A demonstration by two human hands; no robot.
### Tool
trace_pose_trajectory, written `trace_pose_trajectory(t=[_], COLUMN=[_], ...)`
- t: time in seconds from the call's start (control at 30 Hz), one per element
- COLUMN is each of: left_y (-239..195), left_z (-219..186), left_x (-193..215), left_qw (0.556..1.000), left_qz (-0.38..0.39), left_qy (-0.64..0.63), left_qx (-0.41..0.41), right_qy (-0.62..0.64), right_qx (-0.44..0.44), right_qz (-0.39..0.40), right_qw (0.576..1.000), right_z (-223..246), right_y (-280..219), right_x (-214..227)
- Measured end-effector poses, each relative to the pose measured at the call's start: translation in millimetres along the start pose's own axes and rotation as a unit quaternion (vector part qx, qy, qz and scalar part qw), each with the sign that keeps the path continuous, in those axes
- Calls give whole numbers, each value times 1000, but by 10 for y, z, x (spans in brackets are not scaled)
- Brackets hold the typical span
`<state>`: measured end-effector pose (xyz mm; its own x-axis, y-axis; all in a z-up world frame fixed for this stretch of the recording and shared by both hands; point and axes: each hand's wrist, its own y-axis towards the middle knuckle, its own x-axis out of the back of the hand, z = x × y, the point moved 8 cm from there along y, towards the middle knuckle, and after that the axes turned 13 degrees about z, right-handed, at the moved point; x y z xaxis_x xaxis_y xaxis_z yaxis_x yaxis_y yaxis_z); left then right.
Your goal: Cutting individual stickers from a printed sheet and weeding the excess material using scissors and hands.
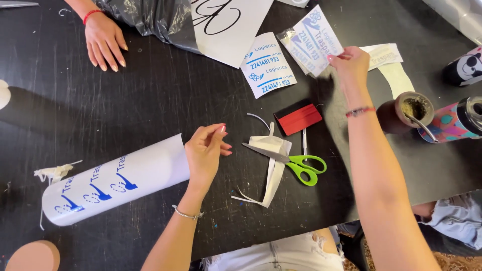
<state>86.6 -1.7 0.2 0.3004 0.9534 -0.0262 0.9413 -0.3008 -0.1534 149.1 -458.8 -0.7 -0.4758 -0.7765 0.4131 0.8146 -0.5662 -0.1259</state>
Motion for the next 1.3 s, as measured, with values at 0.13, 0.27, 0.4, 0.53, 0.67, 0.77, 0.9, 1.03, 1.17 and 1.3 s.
trace_pose_trajectory(t=[0.13,0.27,0.4,0.53,0.67,0.77,0.9,1.03,1.17,1.3], left_y=[71,108,123,158,61,79,-74,23,117,145], left_z=[44,125,47,97,-72,-112,-338,-78,-6,-77], left_x=[-223,-801,-935,-676,-597,-587,-640,-459,-373,-441], left_qw=[993,970,958,943,936,940,905,904,918,906], left_qz=[24,181,66,13,7,16,-4,-28,20,75], left_qy=[-48,-149,-275,-330,-352,-340,-420,-424,-397,-414], left_qx=[-104,-71,-52,-45,-16,14,65,51,4,-36], right_qy=[13,312,371,280,263,233,228,225,239,253], right_qx=[91,9,-17,23,28,61,8,10,-8,-8], right_qz=[25,149,215,245,306,345,385,405,398,378], right_qw=[995,938,903,928,914,907,894,886,886,890], right_z=[109,725,91,288,505,582,405,451,446,257], right_y=[-546,-1742,-1905,-2272,-2474,-2494,-2511,-2561,-2584,-2525], right_x=[-3,-479,-1023,-1171,-1230,-1258,-1370,-1402,-1441,-1445])
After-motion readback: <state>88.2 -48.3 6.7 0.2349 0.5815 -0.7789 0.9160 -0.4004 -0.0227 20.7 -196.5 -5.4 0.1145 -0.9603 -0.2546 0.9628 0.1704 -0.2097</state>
